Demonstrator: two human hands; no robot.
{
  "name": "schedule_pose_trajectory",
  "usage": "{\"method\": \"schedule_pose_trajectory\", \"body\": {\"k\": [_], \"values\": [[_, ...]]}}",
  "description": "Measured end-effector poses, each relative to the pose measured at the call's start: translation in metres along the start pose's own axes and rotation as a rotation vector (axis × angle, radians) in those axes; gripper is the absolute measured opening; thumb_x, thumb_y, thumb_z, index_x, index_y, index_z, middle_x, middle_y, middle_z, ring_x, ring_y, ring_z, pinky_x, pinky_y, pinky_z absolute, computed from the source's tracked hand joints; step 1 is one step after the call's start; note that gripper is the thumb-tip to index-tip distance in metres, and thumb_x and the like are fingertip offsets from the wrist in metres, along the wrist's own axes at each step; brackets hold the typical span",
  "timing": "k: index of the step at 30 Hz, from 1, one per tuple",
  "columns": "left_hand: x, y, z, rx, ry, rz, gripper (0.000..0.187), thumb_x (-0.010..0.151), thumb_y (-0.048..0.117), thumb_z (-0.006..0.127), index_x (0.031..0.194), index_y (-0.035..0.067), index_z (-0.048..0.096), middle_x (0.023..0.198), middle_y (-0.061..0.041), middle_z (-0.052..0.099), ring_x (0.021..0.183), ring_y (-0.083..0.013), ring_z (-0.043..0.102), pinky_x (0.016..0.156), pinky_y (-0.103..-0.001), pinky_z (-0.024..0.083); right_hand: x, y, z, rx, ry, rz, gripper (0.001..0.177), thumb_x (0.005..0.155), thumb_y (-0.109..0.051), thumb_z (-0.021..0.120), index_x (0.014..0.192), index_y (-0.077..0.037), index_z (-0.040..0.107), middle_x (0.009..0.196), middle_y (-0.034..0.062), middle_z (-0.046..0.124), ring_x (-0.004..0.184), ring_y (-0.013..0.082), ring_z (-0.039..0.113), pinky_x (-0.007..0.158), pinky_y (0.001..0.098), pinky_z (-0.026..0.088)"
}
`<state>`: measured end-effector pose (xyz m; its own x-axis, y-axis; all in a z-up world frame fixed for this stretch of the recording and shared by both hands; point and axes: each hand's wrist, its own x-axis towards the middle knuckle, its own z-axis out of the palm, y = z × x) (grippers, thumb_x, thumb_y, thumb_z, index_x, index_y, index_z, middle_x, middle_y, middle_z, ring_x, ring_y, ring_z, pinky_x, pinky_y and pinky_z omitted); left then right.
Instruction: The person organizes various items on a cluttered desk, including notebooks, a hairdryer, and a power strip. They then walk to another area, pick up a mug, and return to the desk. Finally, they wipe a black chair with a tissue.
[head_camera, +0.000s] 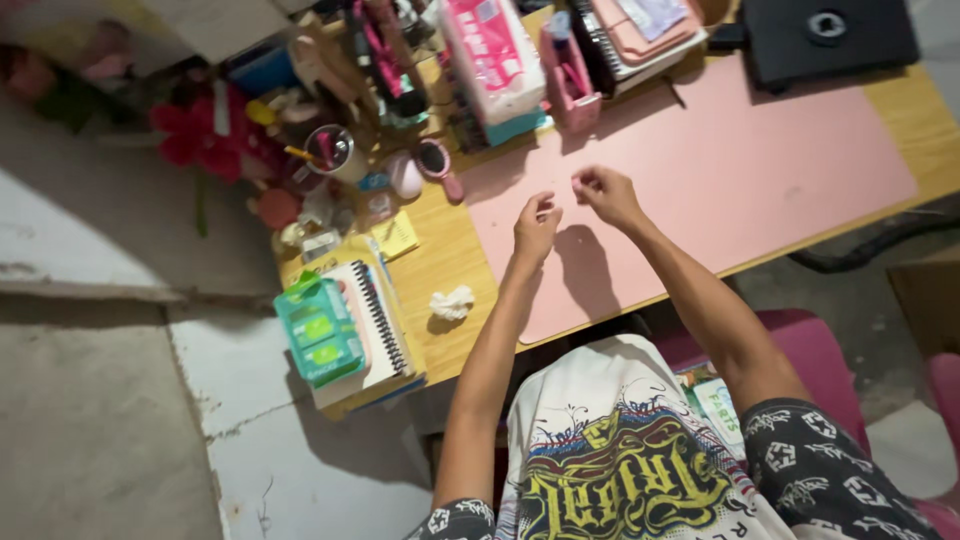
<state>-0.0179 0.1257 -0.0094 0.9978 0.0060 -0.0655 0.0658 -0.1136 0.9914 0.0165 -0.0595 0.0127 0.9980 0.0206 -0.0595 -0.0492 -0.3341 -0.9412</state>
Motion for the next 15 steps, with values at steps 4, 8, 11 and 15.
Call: {"method": "schedule_pose_trajectory", "body": {"k": [4, 8, 11, 15], "values": [[0.007, 0.04, 0.026, -0.036, -0.084, -0.003, 0.034, 0.095, 0.014, 0.069, 0.128, 0.007, 0.066, 0.114, -0.009, 0.072, 0.098, -0.0156, 0.069, 0.085, -0.03, 0.058, 0.036, -0.026, -0.03, 0.064, 0.165, -0.029, 0.016, 0.099, -0.014, 0.07, 0.11, -0.003, 0.07, 0.089, 0.0062, 0.076, 0.074, 0.0103, 0.069, 0.066, 0.0261, 0.056], [0.027, 0.061, 0.034, -0.067, -0.072, 0.013, 0.033, 0.095, 0.013, 0.069, 0.127, 0.006, 0.067, 0.111, -0.008, 0.072, 0.097, -0.0153, 0.069, 0.084, -0.029, 0.057, 0.087, -0.046, -0.049, -0.011, 0.233, -0.088, 0.019, 0.091, -0.014, 0.077, 0.107, -0.003, 0.072, 0.091, 0.0072, 0.078, 0.079, 0.0118, 0.073, 0.07, 0.0284, 0.059], [0.054, 0.064, 0.034, -0.052, -0.019, 0.072, 0.031, 0.096, 0.013, 0.069, 0.126, 0.006, 0.067, 0.11, -0.008, 0.072, 0.098, -0.0147, 0.069, 0.086, -0.029, 0.057, 0.128, -0.05, -0.059, -0.087, 0.241, -0.206, 0.019, 0.091, -0.011, 0.076, 0.107, -0.003, 0.072, 0.092, 0.0103, 0.078, 0.083, 0.0164, 0.075, 0.074, 0.0315, 0.06], [0.088, 0.065, 0.039, -0.006, 0.102, 0.063, 0.03, 0.096, 0.013, 0.069, 0.125, 0.006, 0.068, 0.109, -0.007, 0.073, 0.096, -0.0131, 0.07, 0.087, -0.028, 0.057, 0.165, -0.055, -0.071, -0.301, 0.069, -0.287, 0.015, 0.088, -0.007, 0.072, 0.103, -0.005, 0.075, 0.091, 0.0128, 0.077, 0.082, 0.0237, 0.076, 0.074, 0.0356, 0.058]]}}
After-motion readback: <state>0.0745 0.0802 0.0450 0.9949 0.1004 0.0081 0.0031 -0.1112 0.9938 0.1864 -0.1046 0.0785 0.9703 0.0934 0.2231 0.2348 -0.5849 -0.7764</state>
